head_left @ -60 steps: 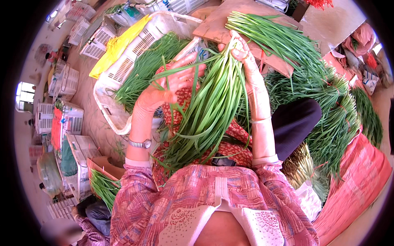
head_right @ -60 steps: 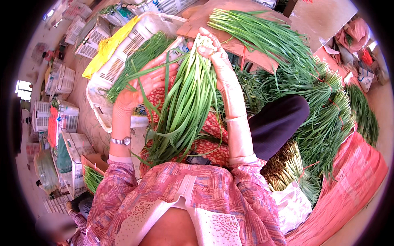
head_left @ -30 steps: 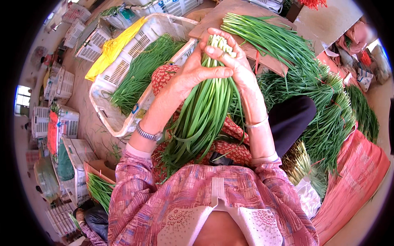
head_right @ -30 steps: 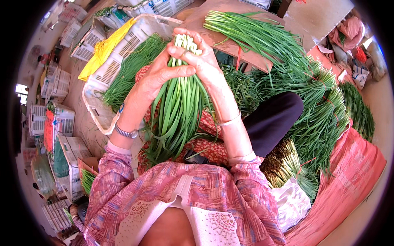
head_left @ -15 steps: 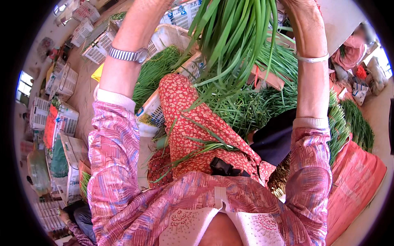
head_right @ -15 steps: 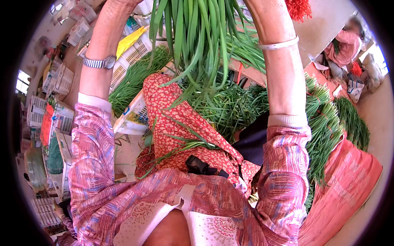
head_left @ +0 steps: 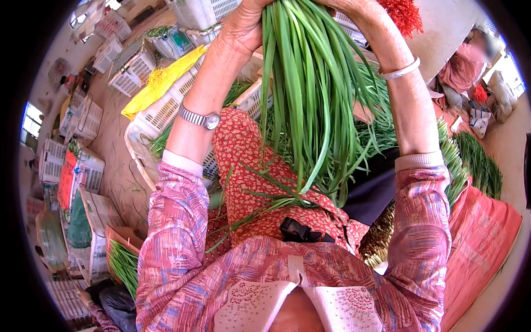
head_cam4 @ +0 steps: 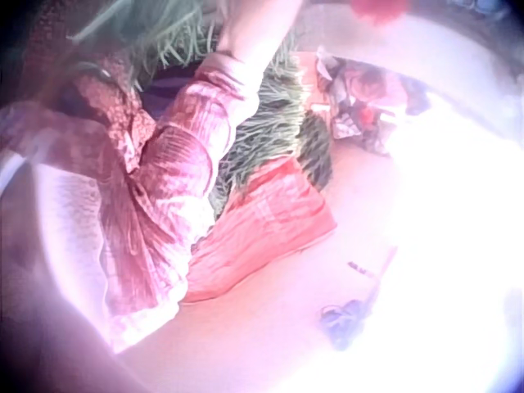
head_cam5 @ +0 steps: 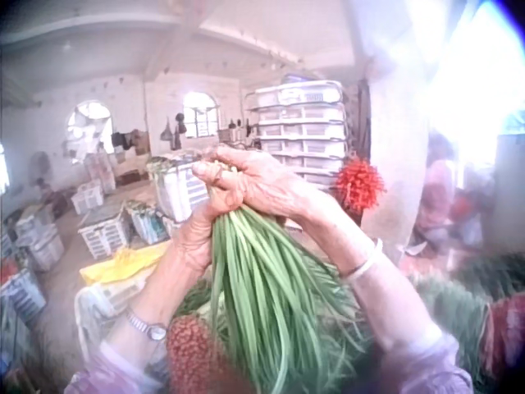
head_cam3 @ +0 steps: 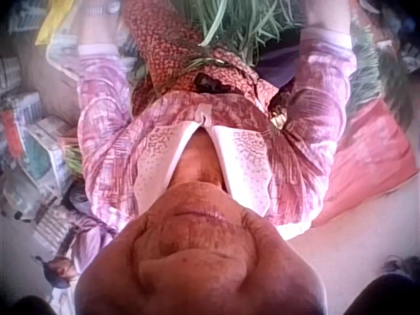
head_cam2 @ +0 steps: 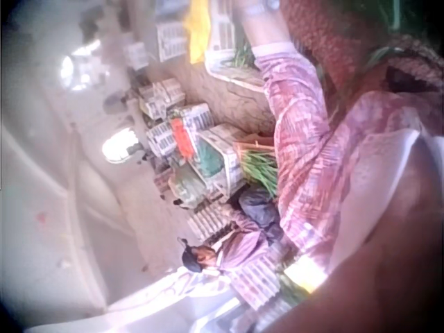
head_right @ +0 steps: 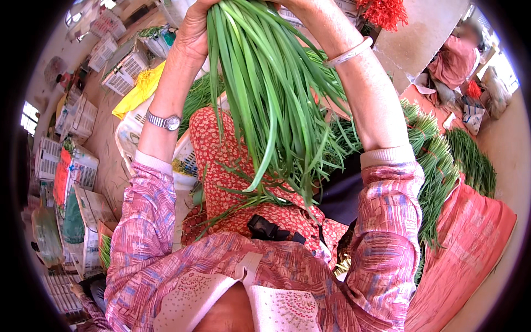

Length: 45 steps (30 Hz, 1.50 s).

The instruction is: The person sorts bunches of green onions by hand, removing damaged leaves, and then bundles them together using a red ribbon.

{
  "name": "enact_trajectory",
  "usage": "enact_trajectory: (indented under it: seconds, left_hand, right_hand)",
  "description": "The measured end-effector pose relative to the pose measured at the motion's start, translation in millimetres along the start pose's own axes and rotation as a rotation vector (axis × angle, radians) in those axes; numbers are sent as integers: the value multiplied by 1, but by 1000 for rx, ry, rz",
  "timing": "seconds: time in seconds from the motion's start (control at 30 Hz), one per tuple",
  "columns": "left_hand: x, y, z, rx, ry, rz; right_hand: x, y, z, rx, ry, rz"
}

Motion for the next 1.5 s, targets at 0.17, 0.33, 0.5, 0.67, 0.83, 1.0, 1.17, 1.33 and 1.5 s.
enact_trajectory:
  seconds: [0.17, 0.33, 0.5, 0.67, 0.83, 1.0, 1.17, 1.33, 1.5]
  left_hand:
    - [7, -8, -15, 30, 115, 42]
    - [8, 19, 8, 210, 8, 235]
    - [2, -23, 53, 1051, -545, 574]
    - [16, -94, -5, 1581, -836, 655]
    - [0, -106, -23, 1595, -973, 648]
    - [-34, -38, 27, 958, -862, 567]
    - [-106, 88, 22, 149, -565, 516]
    - [-224, 165, 11, 24, -785, 600]
    - [-273, 182, -17, 10, -872, 575]
  right_hand:
    - [-7, 21, 20, -178, 67, -82]
    - [-42, 40, 21, 84, -232, 369]
    - [-102, -11, 28, -129, -223, 289]
    - [-225, 1, 124, -45, -430, 451]
    - [-226, 1, 126, -101, -458, 486]
    - [-153, -33, 37, -295, -108, 608]
    - [-157, -92, 31, -642, -290, 227]
    - [-199, -196, 34, -408, -424, 11]
    - [-218, -256, 13, -331, -446, -96]
Point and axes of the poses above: each hand's wrist, its own x-axis towards the middle knuckle, its own y-axis out of the back of the hand, z = x × y, the point moved 9 cm from there along x, towards the middle knuckle, and after that the axes turned 11 degrees about y, right-handed, at the moved point
